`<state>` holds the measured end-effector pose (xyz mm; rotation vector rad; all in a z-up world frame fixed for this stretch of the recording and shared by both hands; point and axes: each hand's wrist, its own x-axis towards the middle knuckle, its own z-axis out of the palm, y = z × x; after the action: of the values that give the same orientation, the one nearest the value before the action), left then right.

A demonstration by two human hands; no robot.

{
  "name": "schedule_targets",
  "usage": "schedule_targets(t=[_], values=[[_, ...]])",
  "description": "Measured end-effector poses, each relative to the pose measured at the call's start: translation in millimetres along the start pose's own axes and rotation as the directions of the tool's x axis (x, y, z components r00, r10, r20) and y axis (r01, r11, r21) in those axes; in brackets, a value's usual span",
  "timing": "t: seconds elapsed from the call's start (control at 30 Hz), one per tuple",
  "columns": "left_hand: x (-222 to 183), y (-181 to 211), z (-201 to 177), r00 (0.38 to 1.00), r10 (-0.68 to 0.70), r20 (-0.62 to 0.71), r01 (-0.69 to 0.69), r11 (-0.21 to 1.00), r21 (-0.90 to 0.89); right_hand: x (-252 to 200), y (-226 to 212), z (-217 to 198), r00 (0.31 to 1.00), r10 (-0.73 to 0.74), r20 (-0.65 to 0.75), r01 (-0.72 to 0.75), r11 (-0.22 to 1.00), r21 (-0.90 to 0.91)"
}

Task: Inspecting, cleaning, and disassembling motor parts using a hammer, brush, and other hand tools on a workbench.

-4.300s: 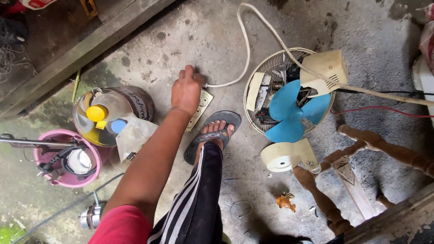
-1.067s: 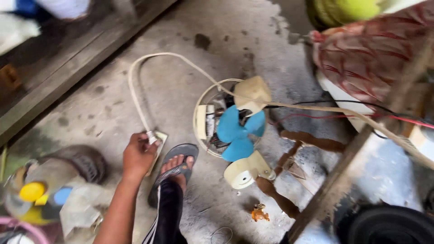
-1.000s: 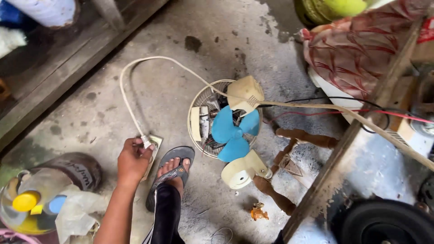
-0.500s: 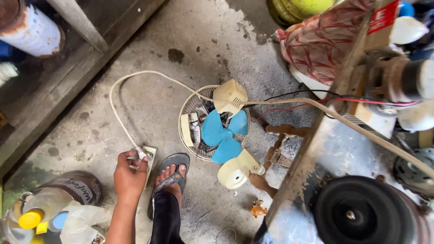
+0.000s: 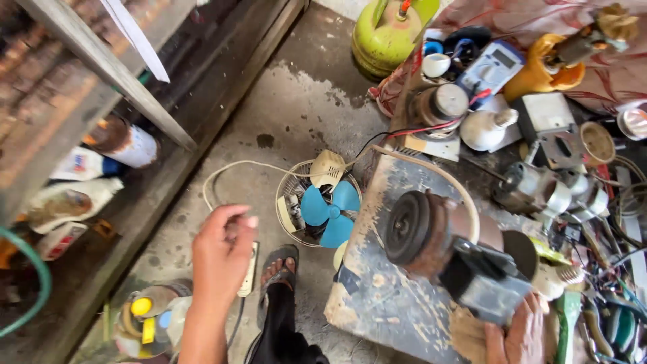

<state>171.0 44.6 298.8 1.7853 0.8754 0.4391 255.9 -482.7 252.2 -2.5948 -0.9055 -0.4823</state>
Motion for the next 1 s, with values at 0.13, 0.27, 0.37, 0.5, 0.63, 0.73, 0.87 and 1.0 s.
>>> schedule_targets(t=[0.13, 0.27, 0.37, 0.5, 0.63, 0.73, 0.87, 1.0], values=[[-38, 116, 5, 0.88, 0.41, 0.24, -0.427, 0.904, 0.02, 61, -45, -18, 0.993, 0.119, -0.009, -0.117, 0.985, 0.128], [-100, 196, 46, 0.605, 0.651, 0.459, -0.754, 0.653, 0.067, 66, -41, -34, 0.921, 0.359, 0.151, -0.388, 0.884, 0.261], [-132, 204, 88, 0.282, 0.74, 0.611, -0.959, 0.246, 0.144, 81, -29, -52, 0.955, 0.272, 0.12, -0.298, 0.885, 0.357], [-138, 192, 129, 0.332, 0.768, 0.548, -0.921, 0.138, 0.364, 101, -5, -67, 0.989, 0.144, -0.02, -0.13, 0.938, 0.323], [-141, 188, 141, 0.396, 0.744, 0.538, -0.885, 0.153, 0.44, 104, -1, -74, 0.984, 0.171, -0.045, -0.143, 0.922, 0.36], [-146, 201, 135, 0.503, 0.686, 0.526, -0.847, 0.27, 0.458, 103, -2, -84, 0.984, 0.179, -0.008, -0.163, 0.913, 0.375], [-121, 198, 136, 0.535, 0.729, 0.427, -0.841, 0.413, 0.35, 107, -3, -94, 0.974, 0.209, -0.086, -0.159, 0.905, 0.394], [-120, 218, 132, 0.506, 0.746, 0.433, -0.855, 0.37, 0.363, 112, 1, -101, 0.976, 0.196, -0.098, -0.14, 0.901, 0.41]])
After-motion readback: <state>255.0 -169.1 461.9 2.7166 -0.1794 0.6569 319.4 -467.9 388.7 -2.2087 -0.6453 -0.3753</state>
